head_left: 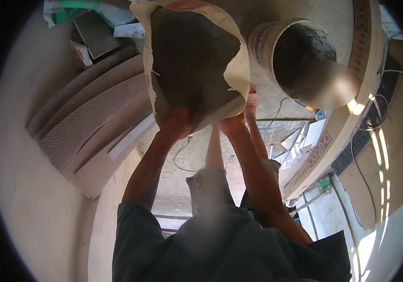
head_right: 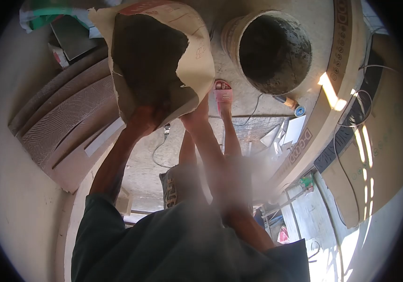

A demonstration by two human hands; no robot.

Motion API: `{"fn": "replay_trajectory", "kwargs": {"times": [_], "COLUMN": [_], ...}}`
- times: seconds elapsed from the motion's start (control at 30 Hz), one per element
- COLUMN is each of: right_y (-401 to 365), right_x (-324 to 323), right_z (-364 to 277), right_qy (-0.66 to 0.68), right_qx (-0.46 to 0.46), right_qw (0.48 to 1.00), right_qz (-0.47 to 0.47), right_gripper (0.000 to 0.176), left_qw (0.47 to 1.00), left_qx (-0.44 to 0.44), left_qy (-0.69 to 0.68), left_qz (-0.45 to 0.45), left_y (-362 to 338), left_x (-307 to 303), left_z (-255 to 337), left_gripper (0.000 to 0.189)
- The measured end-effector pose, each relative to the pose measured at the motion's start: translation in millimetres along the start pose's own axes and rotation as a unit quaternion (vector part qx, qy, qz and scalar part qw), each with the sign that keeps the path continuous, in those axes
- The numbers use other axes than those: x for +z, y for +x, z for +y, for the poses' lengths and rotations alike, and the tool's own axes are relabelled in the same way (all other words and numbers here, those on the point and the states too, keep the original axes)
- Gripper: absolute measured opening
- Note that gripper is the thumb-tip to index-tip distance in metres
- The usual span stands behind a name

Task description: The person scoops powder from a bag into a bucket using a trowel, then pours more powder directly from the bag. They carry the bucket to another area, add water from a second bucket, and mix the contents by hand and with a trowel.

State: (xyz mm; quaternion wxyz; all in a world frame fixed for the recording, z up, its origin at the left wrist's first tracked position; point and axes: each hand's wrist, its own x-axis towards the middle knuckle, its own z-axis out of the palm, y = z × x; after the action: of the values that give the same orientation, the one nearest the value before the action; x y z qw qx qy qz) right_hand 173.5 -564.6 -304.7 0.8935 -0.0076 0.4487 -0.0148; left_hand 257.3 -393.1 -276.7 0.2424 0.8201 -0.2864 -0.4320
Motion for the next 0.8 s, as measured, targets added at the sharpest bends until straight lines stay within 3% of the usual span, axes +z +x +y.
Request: {"fn": "replay_trajectory", "kwargs": {"times": [0.07, 0.13, 0.23, 0.27, 0.3, 0.33, 0.43, 0.47, 0.53, 0.57, 0.73, 0.8], "right_y": [-18.2, -13.0, -5.7, -1.4, -2.9, -0.7, 18.3, 16.7, 24.8, 26.6, 36.7, 29.8], "right_x": [29.6, -12.8, -37.8, -61.4, -62.1, -60.1, -92.8, -90.6, -79.9, -73.7, -41.3, -39.2], "right_z": [-21.9, -54.4, -126.1, -153.5, -174.7, -187.7, -180.6, -172.8, -142.9, -128.6, -64.8, -67.1], "right_qy": [-0.137, -0.126, 0.063, 0.044, -0.118, -0.097, -0.173, -0.119, -0.078, -0.058, 0.056, 0.069], "right_qx": [0.031, 0.084, -0.139, -0.188, -0.232, -0.224, -0.221, -0.216, -0.219, -0.225, -0.258, -0.242], "right_qw": [0.989, 0.982, 0.957, 0.962, 0.964, 0.967, 0.943, 0.953, 0.964, 0.967, 0.954, 0.955], "right_qz": [0.049, 0.112, 0.245, 0.194, 0.055, 0.068, 0.178, 0.179, 0.131, 0.107, 0.143, 0.159], "right_gripper": [0.058, 0.071, 0.096, 0.102, 0.103, 0.095, 0.083, 0.077, 0.079, 0.08, 0.101, 0.104], "left_qw": [0.997, 0.993, 0.999, 0.999, 0.998, 0.998, 0.983, 0.981, 0.975, 0.967, 0.897, 0.903], "left_qx": [-0.041, -0.063, 0.019, 0.015, 0.013, 0.011, -0.082, -0.073, -0.051, -0.094, -0.257, -0.24], "left_qy": [-0.07, -0.091, -0.039, -0.031, -0.024, -0.019, -0.158, -0.171, -0.193, -0.22, -0.339, -0.326], "left_qz": [-0.01, -0.049, -0.02, -0.034, -0.049, -0.063, 0.043, 0.063, 0.096, 0.091, 0.117, 0.144], "left_y": [4.8, 9.4, 5.5, 3.7, 5.1, 5.6, -0.7, -4.5, -12.3, -16.0, -42.4, -54.8], "left_x": [-10.5, -17.6, -18.6, -20.1, -21.2, -20.7, -34.6, -34.1, -33.2, -35.6, -65.3, -78.1], "left_z": [9.1, 12.1, 4.7, 1.0, -1.3, -0.8, 30.8, 31.4, 29.6, 36.2, 68.9, 83.2], "left_gripper": [0.031, 0.032, 0.033, 0.033, 0.034, 0.034, 0.031, 0.032, 0.032, 0.032, 0.033, 0.033]}}
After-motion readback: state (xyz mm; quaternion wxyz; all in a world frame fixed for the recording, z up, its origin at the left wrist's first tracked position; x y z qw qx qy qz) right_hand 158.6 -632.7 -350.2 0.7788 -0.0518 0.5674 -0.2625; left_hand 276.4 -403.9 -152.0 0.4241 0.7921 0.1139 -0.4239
